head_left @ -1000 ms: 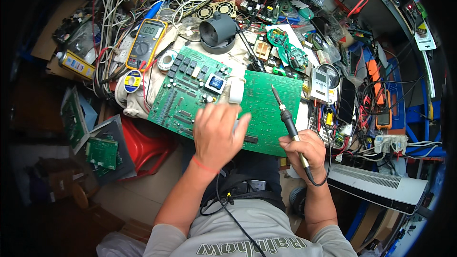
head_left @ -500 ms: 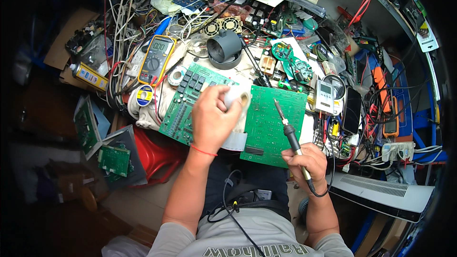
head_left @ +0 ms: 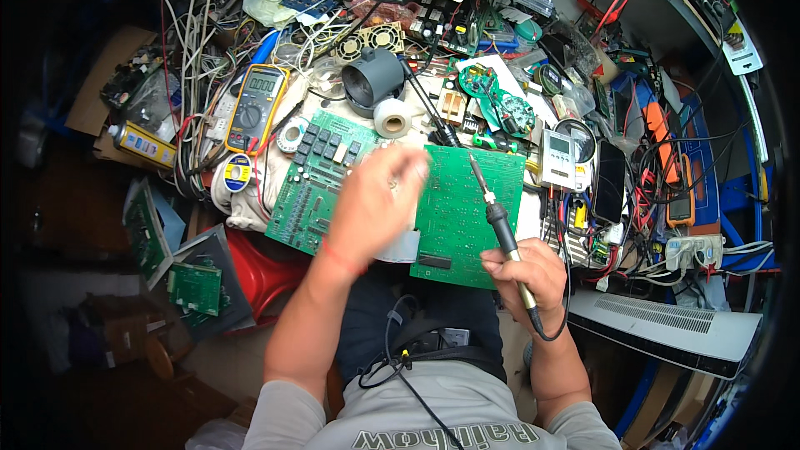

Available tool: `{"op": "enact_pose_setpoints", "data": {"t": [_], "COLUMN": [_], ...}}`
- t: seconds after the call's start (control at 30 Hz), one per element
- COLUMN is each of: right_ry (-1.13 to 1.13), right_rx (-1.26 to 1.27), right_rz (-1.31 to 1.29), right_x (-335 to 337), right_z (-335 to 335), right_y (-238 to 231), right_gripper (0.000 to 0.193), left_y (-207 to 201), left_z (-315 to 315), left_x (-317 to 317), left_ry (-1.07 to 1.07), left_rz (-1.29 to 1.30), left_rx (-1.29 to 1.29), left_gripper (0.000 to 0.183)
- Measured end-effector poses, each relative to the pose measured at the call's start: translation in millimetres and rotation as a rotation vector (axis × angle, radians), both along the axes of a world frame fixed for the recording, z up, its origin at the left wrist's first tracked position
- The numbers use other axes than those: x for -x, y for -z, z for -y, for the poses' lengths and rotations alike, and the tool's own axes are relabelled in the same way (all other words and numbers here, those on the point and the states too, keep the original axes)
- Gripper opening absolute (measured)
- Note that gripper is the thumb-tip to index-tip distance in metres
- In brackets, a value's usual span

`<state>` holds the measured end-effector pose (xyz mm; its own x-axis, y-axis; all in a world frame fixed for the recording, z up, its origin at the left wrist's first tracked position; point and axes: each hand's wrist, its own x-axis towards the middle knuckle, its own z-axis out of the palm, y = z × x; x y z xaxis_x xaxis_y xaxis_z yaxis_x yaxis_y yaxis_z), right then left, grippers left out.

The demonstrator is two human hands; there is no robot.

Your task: The person uses a soldering iron to reflow solder joints on a green circuit board, then tests continuity with a multimeter. They flip the board over and continue soldering on the opposite side while seated at a cluttered electronics workbench.

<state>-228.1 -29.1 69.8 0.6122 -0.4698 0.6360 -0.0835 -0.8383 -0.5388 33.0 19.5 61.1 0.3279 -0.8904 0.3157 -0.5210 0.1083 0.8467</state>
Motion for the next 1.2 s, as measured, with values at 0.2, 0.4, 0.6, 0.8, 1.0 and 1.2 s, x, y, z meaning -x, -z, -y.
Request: {"op": "enact_pose_setpoints", "data": {"t": [0.2,0.4,0.6,0.8,1.0,1.2], "right_ry": [-0.053,-0.091,-0.106,-0.073,0.019,0.261], "right_rx": [-0.003,-0.071,-0.682,-0.919,-1.015,-0.730], "right_rz": [-0.052,-0.085,0.383,0.484,0.442,0.086], "right_x": [-8,-10,11,11,11,14], "right_z": [3,4,13,26,22,11], "right_y": [8,13,31,52,59,57], "right_gripper": [0.034,0.032,0.020,0.074,0.076,0.041], "left_y": [-12,9,38,61,70,71], "left_z": [-62,-75,-61,-33,-21,-15], "left_x": [70,57,27,26,21,25], "left_ry": [0.182,0.081,-0.275,-0.345,-0.406,-0.435], "left_rz": [-0.320,-0.176,-0.099,0.076,0.193,0.238], "left_rx": [-0.195,-0.094,-0.044,0.006,0.074,0.028], "left_gripper": [0.013,0.004,0.006,0.008,0.007,0.006]}}
